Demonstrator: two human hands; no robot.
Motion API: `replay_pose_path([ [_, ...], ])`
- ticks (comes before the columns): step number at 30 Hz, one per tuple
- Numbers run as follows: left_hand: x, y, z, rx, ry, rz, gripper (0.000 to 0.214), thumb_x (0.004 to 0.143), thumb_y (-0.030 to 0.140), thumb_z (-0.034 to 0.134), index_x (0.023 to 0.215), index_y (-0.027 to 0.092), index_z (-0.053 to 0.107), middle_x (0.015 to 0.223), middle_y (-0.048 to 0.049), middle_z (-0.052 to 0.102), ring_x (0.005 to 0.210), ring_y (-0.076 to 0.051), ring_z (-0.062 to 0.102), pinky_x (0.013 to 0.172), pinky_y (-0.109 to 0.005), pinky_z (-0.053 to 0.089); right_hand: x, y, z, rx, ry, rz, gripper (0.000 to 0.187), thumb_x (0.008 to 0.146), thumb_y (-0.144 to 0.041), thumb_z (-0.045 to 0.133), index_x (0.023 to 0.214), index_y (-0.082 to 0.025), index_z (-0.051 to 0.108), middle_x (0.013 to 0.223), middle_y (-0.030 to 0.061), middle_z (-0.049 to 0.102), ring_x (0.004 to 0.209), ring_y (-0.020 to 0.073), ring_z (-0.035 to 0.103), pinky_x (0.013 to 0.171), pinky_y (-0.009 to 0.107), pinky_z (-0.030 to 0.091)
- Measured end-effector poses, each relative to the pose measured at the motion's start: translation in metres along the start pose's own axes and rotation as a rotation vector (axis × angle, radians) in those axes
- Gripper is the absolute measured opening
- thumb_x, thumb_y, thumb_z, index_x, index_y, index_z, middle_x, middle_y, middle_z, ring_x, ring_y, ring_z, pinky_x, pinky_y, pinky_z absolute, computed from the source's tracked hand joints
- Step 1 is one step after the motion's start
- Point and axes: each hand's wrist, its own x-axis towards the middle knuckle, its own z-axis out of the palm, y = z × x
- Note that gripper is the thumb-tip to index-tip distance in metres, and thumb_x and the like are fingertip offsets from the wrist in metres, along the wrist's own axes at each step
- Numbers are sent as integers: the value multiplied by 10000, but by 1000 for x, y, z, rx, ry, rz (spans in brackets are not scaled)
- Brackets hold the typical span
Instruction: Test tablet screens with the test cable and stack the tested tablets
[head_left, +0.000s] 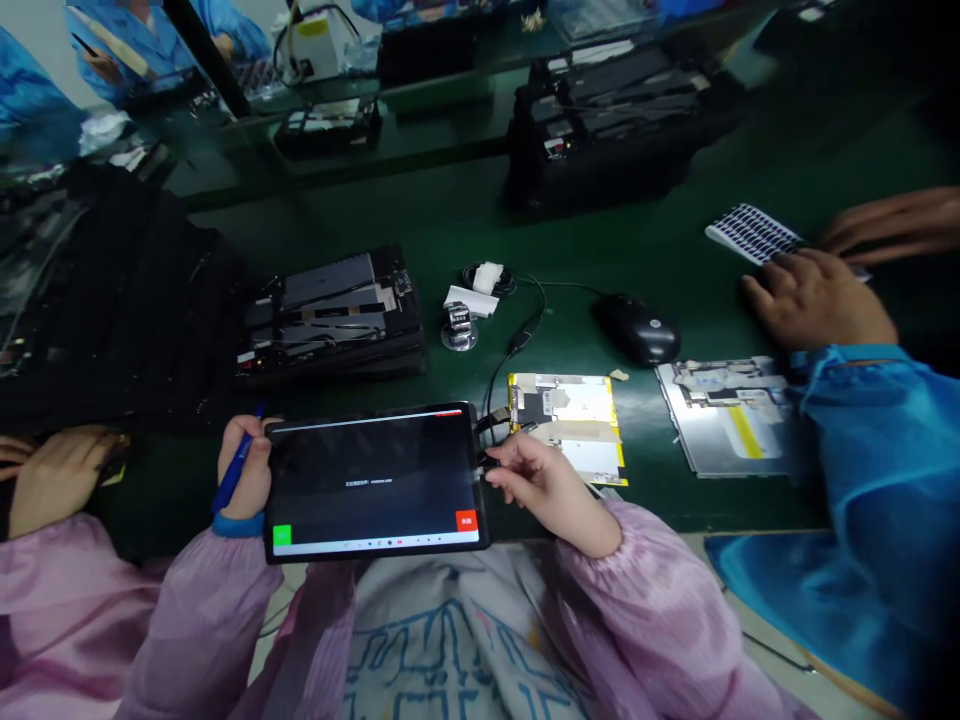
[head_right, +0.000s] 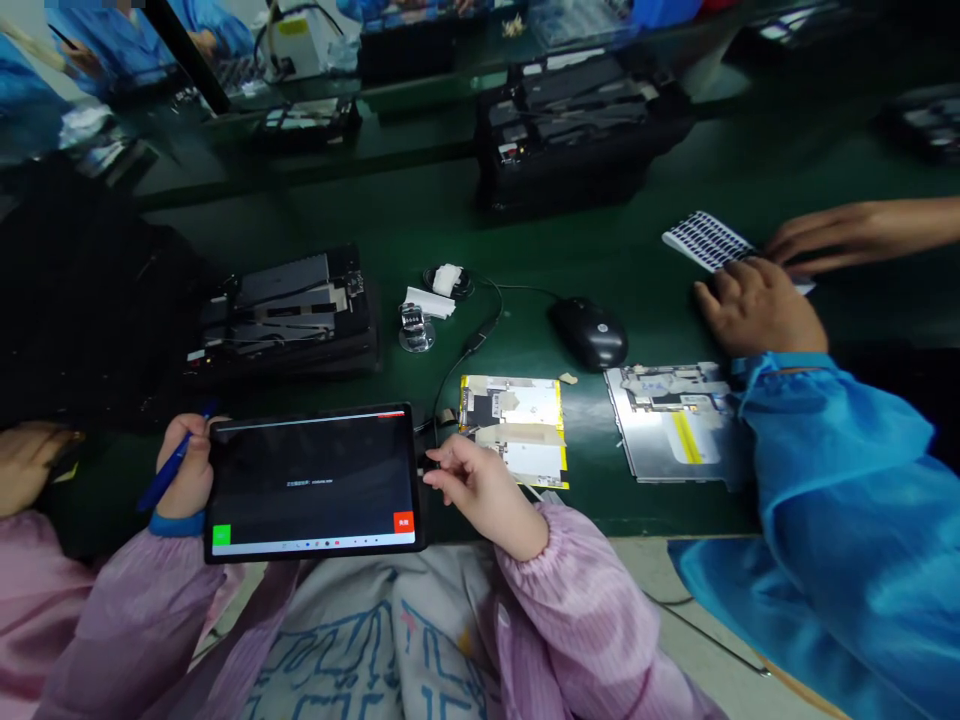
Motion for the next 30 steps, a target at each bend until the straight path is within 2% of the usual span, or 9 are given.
replay_pose_path([
  [8,-1,5,4,-24,-9,2,481,679,604,690,764,203,440,706,5,605,608,-130,546,595,-252,441,1,2,3,29,-19,-2,367,774,-543,626,764,-207,479,671,-17,586,452,82,522,444,231,440],
  [13,1,3,4,-26,-26,11,477,671,588,703,758,203,435,723,-2,631,607,-131,569,588,-251,450,0,4,4,-71,-13,-48,343,816,-510,593,713,-221,441,563,-43,512,477,105,525,498,247,459],
  [19,0,-4,1,-44,-39,-4,426,713,546,686,775,202,441,781,-9,639,654,-132,586,612,-247,457,-2,5,5,-101,12,-59,334,814,-532,588,769,-209,517,646,-5,600,447,102,526,450,244,438],
  [24,-7,-5,0,-90,-42,-55,454,718,596,651,782,208,424,746,2,606,639,-137,580,606,-252,448,-8,4,5,-209,25,-125,314,832,-505,575,849,-196,631,635,16,626,465,118,559,463,251,464],
  [30,-12,-6,-5,-82,-43,-106,473,700,614,655,766,205,426,744,1,573,651,-137,541,617,-251,414,-16,0,7,-414,80,-226,206,841,-384,582,825,-192,654,556,-13,576,441,113,533,431,230,430],
])
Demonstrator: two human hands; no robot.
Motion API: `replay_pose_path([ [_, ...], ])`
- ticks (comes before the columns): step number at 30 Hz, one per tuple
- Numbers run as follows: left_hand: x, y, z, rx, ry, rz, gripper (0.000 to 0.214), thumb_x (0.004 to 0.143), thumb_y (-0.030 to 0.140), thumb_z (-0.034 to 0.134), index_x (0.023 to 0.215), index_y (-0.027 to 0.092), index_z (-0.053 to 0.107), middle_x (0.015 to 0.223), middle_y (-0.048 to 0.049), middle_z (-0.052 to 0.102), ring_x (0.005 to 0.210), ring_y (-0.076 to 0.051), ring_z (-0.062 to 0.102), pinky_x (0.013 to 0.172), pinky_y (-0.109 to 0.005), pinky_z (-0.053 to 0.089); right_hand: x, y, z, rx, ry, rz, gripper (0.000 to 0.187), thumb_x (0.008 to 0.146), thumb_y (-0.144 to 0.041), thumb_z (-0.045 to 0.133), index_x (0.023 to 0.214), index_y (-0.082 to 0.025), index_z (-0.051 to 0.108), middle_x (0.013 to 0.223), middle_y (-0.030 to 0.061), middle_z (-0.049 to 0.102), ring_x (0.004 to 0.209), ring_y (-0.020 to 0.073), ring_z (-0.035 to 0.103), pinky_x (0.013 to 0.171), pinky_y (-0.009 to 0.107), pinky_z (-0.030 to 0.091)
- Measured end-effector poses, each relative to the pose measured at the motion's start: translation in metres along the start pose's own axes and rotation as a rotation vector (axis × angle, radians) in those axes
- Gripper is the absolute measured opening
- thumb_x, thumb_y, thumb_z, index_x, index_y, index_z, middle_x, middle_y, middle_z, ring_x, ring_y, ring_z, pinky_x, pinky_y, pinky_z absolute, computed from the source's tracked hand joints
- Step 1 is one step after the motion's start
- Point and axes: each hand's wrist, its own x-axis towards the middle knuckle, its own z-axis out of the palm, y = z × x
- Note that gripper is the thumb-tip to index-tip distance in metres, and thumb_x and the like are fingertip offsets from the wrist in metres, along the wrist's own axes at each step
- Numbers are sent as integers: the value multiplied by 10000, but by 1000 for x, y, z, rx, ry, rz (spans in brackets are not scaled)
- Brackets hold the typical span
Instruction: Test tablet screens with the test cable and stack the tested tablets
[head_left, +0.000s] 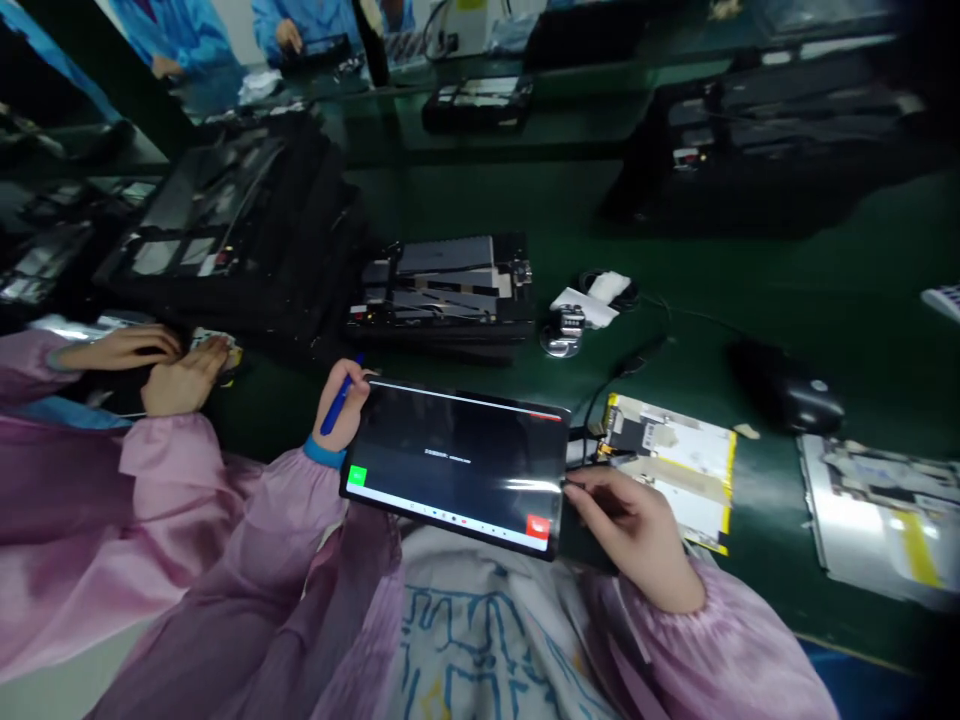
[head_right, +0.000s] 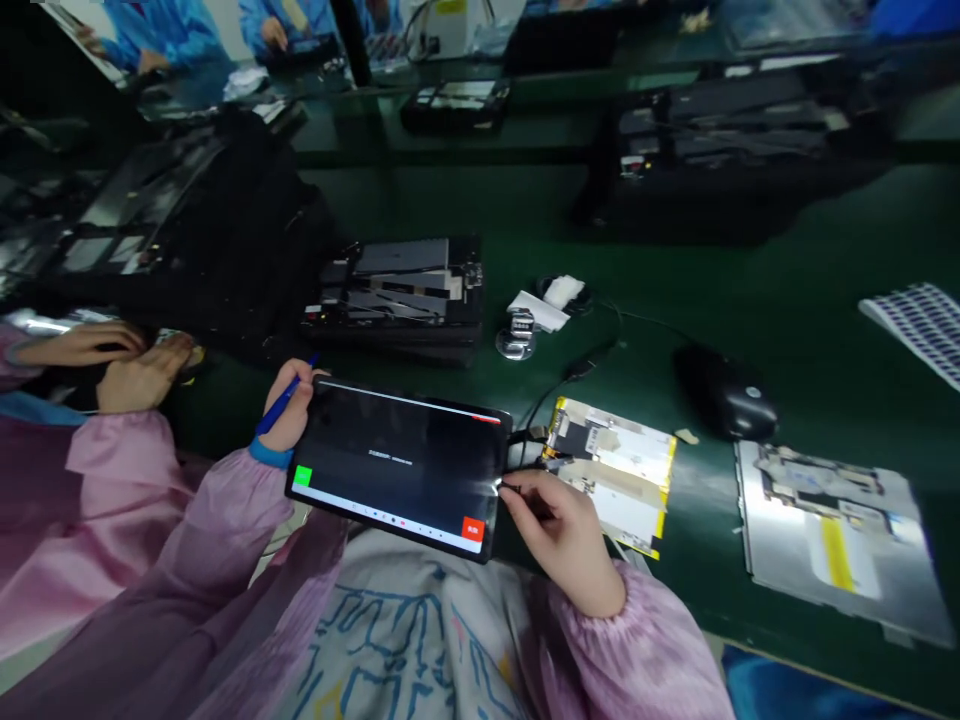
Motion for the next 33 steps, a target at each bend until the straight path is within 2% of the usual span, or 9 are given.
replay_pose_path([
  [4,-2,-1,-2,5,-15,13,462,716,607,647,769,202,431,771,-7,573,642,-127,503,628,-258,387,-3,-5,-2,-120,6,-98,138,842,-307,574,869,-190,642,542,-28,552,411,100,488,397,220,399],
  [9,-3,-1,-1,-21,-30,6,470,719,610,643,772,203,414,770,-6,563,632,-121,483,622,-259,372,1,-6,-7,-211,-16,-269,112,840,-280,588,892,-202,650,673,18,654,533,128,594,502,235,483],
  [15,-3,1,0,-27,-41,3,478,725,616,634,781,200,405,735,13,518,607,-107,447,588,-246,347,7,-5,-7,-382,7,-437,124,860,-258,542,861,-178,636,490,-50,502,401,87,488,420,208,398],
  [20,-3,-2,-1,-47,-56,-11,492,713,621,644,779,205,390,728,23,493,580,-98,411,564,-246,319,9,-6,-6,-509,34,-535,99,830,-221,522,818,-166,603,565,-16,585,465,102,550,467,216,418],
  [24,-2,-1,-1,-23,-35,-7,482,717,619,641,777,206,401,743,13,516,602,-108,428,583,-254,334,9,-1,-21,-517,182,-422,88,795,-229,533,795,-180,607,549,-23,563,439,99,504,472,228,403],
  [27,-1,2,0,6,-32,-1,504,701,644,637,764,202,404,742,11,529,602,-108,435,595,-258,338,12,4,-38,-497,421,-113,174,790,-283,555,900,-180,642,618,4,599,521,135,545,555,274,440],
  [29,-1,4,1,24,-26,5,516,692,659,634,761,201,405,740,12,531,601,-107,437,605,-260,343,16,4,-46,-499,489,68,343,765,-298,553,1080,-179,617,790,56,656,649,185,593,637,337,468],
  [31,-1,4,1,41,-17,7,512,701,661,624,765,202,407,737,12,529,607,-111,443,613,-262,348,18,1,-48,-455,511,119,507,740,-282,530,1236,-181,529,961,99,653,807,232,614,724,397,480],
  [33,-1,4,0,54,-15,3,501,713,656,615,770,203,410,733,11,521,615,-116,452,617,-263,356,16,-1,-47,-382,519,94,548,746,-271,499,1287,-186,468,1048,117,626,933,252,603,801,430,475],
])
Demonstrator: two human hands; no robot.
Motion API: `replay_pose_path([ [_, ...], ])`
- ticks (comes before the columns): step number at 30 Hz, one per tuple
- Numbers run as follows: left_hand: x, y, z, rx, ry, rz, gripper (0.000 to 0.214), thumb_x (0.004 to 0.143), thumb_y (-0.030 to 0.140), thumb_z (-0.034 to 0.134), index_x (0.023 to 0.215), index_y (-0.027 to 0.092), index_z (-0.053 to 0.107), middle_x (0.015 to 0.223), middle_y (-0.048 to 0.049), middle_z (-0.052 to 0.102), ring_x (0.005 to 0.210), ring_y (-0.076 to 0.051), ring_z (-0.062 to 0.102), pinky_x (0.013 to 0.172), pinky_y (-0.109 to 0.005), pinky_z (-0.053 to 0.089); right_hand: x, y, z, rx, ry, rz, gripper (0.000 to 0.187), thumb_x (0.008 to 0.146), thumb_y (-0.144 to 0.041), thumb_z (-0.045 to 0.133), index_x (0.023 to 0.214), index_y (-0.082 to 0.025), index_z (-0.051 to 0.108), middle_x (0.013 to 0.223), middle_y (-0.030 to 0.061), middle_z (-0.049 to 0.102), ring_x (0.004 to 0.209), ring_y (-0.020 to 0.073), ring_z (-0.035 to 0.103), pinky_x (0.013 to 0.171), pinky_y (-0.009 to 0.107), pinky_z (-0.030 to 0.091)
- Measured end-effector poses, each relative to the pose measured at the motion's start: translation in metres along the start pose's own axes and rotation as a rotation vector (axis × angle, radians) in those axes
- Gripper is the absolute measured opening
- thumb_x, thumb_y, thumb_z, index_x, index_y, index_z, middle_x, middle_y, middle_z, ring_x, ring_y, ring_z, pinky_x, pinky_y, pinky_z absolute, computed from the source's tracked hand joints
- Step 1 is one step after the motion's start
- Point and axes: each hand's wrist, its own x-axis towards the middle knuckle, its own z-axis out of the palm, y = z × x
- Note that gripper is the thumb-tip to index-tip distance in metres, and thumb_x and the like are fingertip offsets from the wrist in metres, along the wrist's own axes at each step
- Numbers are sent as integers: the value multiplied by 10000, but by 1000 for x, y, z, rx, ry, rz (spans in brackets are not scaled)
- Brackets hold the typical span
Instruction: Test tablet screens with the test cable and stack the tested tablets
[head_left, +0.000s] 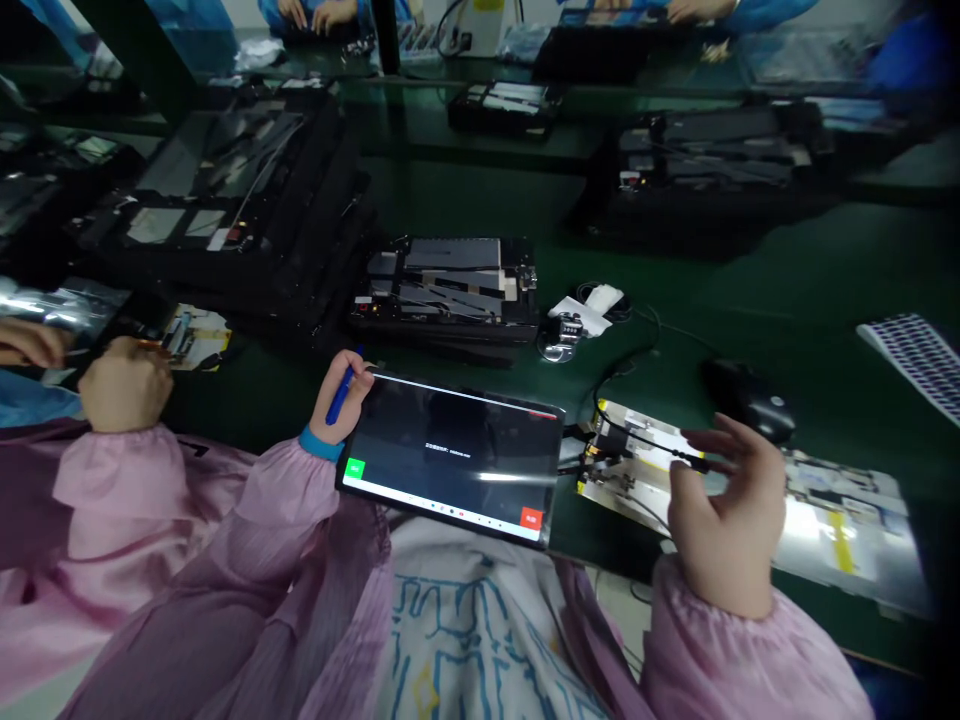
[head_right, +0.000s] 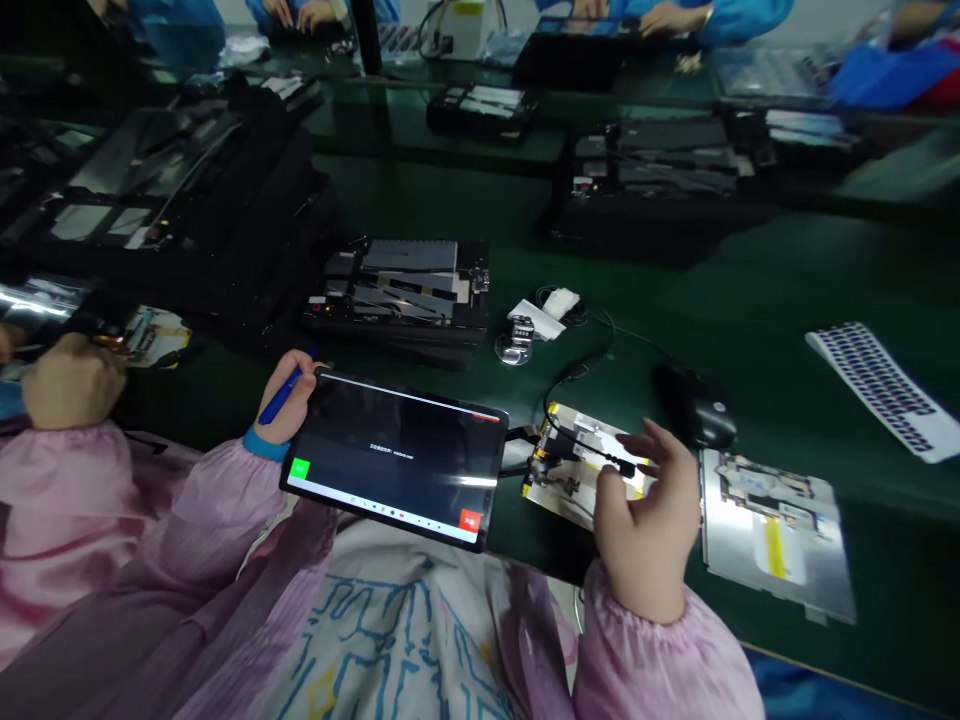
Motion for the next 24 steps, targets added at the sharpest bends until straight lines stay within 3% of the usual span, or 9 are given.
replay_pose_path([
  [3,0,0,-1,15,5,7,494,719,655,608,762,203,411,722,10,512,609,-118,451,606,-260,360,-7,5,-5,-49,-119,-53,424,775,-326,495,1179,-198,502,1034,114,613,961,266,586,837,452,460],
  [8,0,-2,-1,39,20,36,484,723,649,608,756,205,418,705,13,504,587,-115,434,582,-257,358,-25,20,-29,-247,-286,-236,296,773,-466,543,903,-201,536,833,82,591,802,261,567,715,419,457],
  [12,-1,-4,1,63,20,66,453,755,633,586,759,210,423,690,17,483,595,-120,433,590,-261,371,-45,-14,-34,-81,-320,-316,149,836,-360,563,859,-217,530,780,46,570,737,196,562,635,328,461],
  [14,-3,-4,2,79,25,85,452,765,643,564,764,213,424,695,15,480,612,-125,440,603,-265,386,-59,-48,-19,73,-399,-424,64,854,-267,559,885,-217,537,807,46,588,761,180,581,641,307,479],
  [16,-5,-4,2,83,22,91,458,780,659,526,769,215,416,704,13,479,628,-130,447,617,-271,397,-75,-85,6,180,-527,-642,112,852,-209,547,963,-205,556,888,65,634,886,198,606,777,355,505],
  [17,-6,-4,2,81,17,87,460,792,666,501,773,216,411,707,11,478,632,-131,448,620,-274,398,-82,-102,21,198,-580,-763,178,852,-194,538,1028,-198,566,962,73,658,990,216,602,917,425,468],
  [19,-8,-4,2,82,14,81,463,813,674,454,779,215,407,704,11,469,636,-132,443,624,-279,393,-95,-131,52,191,-665,-962,343,875,-198,514,1218,-191,526,1177,89,641,1227,255,502,1106,560,263],
  [21,-10,-4,2,87,23,81,465,823,675,431,780,213,406,697,13,455,636,-131,436,628,-280,387,-102,-152,77,153,-748,-1015,475,883,-240,521,1349,-193,437,1323,100,565,1356,275,368,1140,621,103],
  [24,-12,-3,1,64,17,81,479,808,690,442,779,214,400,691,19,440,626,-128,423,618,-276,377,-99,-164,93,143,-851,-975,576,870,-310,554,1401,-183,370,1357,108,538,1400,271,300,1130,650,13],
])
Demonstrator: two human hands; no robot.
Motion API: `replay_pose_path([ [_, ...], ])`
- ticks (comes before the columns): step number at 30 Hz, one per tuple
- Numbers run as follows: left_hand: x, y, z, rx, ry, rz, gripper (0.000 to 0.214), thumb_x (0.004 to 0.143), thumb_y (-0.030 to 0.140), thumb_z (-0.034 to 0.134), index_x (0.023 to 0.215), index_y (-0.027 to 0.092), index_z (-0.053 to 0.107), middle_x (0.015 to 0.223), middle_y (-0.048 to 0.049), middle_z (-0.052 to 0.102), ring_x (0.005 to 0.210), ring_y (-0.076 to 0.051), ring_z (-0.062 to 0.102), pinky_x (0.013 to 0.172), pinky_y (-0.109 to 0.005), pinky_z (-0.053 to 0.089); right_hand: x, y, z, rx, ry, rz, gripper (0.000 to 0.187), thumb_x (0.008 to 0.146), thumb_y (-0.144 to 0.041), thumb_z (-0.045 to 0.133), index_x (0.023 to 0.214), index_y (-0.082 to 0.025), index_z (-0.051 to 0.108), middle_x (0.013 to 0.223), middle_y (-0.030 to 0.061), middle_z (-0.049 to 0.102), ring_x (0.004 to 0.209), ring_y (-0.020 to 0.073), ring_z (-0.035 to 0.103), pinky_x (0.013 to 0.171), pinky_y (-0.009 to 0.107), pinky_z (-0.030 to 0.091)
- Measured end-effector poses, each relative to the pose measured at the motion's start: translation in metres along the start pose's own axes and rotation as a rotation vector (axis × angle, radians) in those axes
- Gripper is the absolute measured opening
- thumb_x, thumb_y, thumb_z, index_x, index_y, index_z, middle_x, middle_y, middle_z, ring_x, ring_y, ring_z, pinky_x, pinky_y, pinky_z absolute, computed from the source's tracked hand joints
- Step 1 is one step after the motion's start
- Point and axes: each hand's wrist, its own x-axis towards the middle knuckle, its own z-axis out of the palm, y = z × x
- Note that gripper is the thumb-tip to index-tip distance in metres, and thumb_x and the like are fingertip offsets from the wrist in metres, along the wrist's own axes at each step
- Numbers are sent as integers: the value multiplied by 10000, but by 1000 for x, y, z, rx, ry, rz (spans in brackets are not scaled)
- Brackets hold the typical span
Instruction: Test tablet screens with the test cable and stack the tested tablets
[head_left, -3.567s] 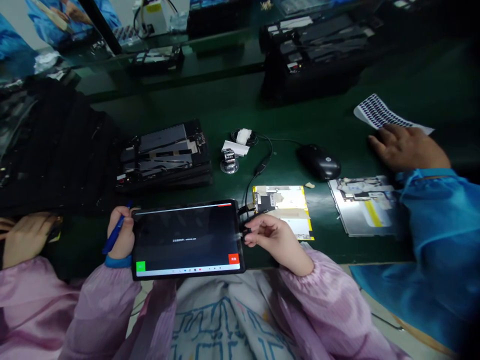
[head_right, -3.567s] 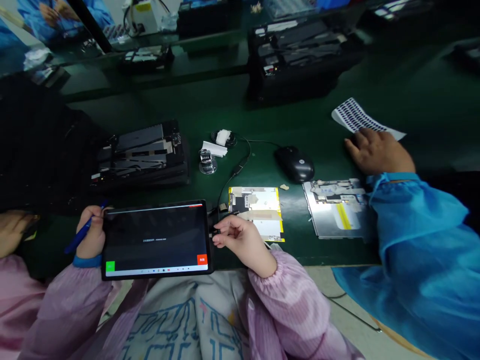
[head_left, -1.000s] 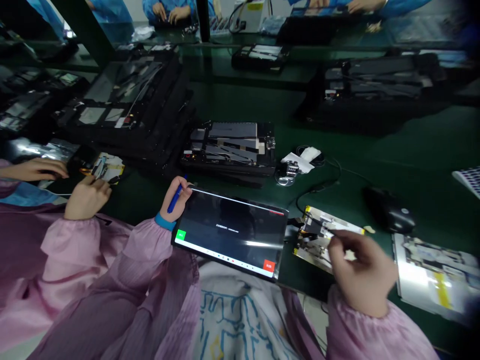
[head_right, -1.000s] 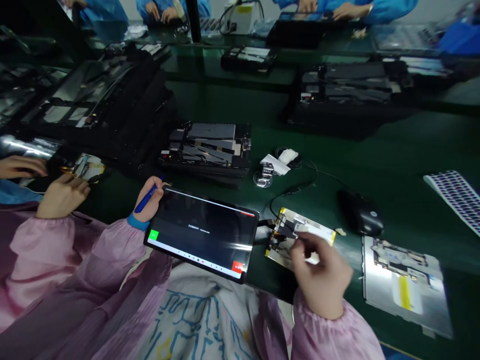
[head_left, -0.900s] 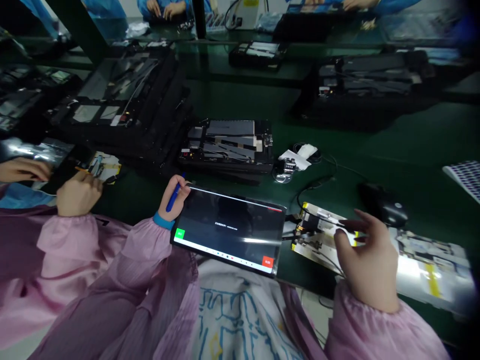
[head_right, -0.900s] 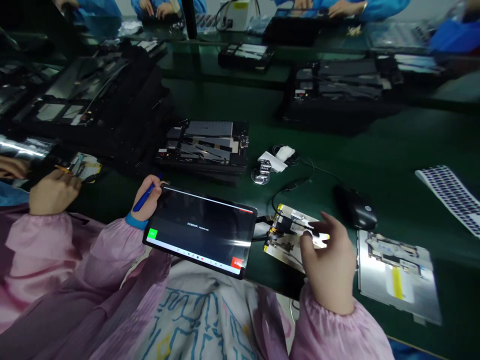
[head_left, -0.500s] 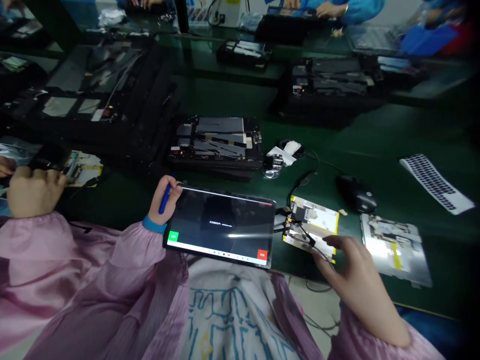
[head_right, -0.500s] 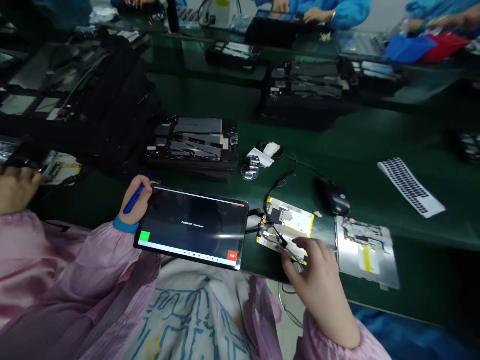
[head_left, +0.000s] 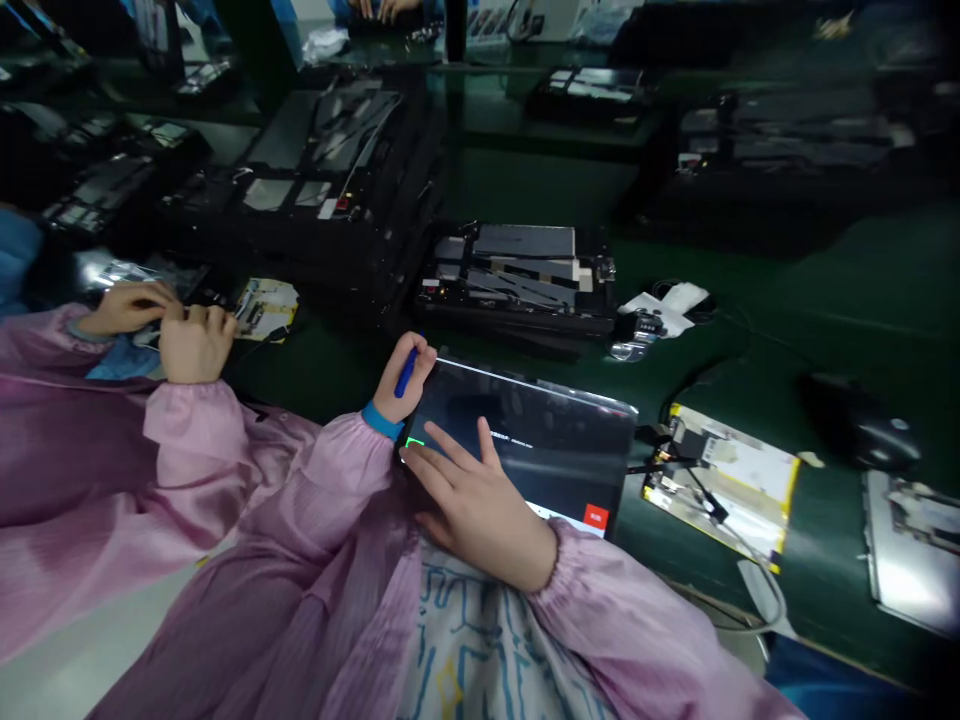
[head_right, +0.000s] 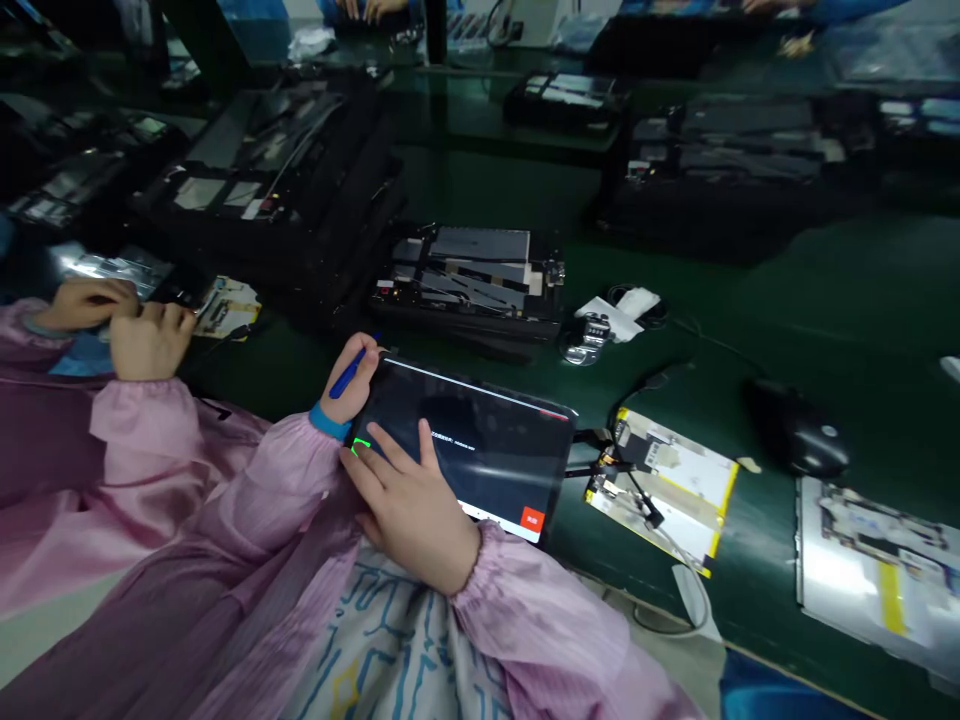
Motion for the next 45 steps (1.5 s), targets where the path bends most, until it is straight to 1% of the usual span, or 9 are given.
replay_pose_path([
  [3,-1,1,0,-35,-17,-11,497,784,711,454,786,217,397,678,24,427,607,-126,407,601,-277,362,-9,4,-16,-2,57,49,564,872,-359,547,1379,-173,385,1358,117,531,1400,259,304,1138,629,15],
  [7,-1,1,-1,-35,-21,-17,503,770,719,466,773,221,400,667,22,410,605,-136,405,611,-288,360,-50,12,-32,-171,200,183,548,848,-405,576,1328,-180,436,1380,149,487,1411,318,258,1125,634,96],
  [11,1,0,0,-41,-18,-28,504,770,724,457,773,222,407,655,24,395,602,-142,406,597,-290,354,-90,23,-21,-378,223,348,499,833,-371,598,1296,-231,477,1415,150,436,1402,388,226,1064,693,160],
  [13,1,-1,0,-44,-22,-26,502,772,720,456,771,221,410,655,25,398,610,-143,413,598,-287,357,-100,27,-12,-466,246,369,463,840,-348,594,1283,-259,492,1409,140,438,1390,398,236,1044,711,165],
  [23,3,-5,1,-56,-26,6,489,790,699,456,753,214,412,663,26,415,611,-133,408,619,-287,367,-100,26,-10,-485,294,305,278,847,-260,604,1124,-243,600,1354,121,488,1386,367,241,1046,708,183],
  [29,2,-5,1,-63,-11,-3,495,778,704,472,744,214,412,655,24,409,600,-131,392,602,-288,357,-103,29,-9,-441,268,296,289,843,-245,600,1130,-280,618,1362,87,510,1384,373,250,1042,733,144],
  [32,2,-5,1,-64,-12,-15,474,795,682,473,756,213,413,665,22,419,601,-128,396,585,-280,354,-106,32,-7,-430,318,301,389,845,-262,602,1229,-269,541,1361,112,499,1384,369,261,1055,711,168],
  [38,1,-4,-2,-43,-7,-41,445,821,652,465,774,212,415,685,16,462,612,-125,434,576,-265,375,-114,43,8,-428,568,366,819,757,-364,714,1430,-298,253,1384,160,442,1367,395,283,1016,729,242],
  [45,-1,-7,-5,-238,-4,-44,405,814,606,529,825,216,421,789,-11,558,629,-120,486,564,-246,399,-121,50,21,-478,673,356,1029,662,-339,803,1466,-381,163,1302,112,517,1380,352,271,1046,733,213],
])
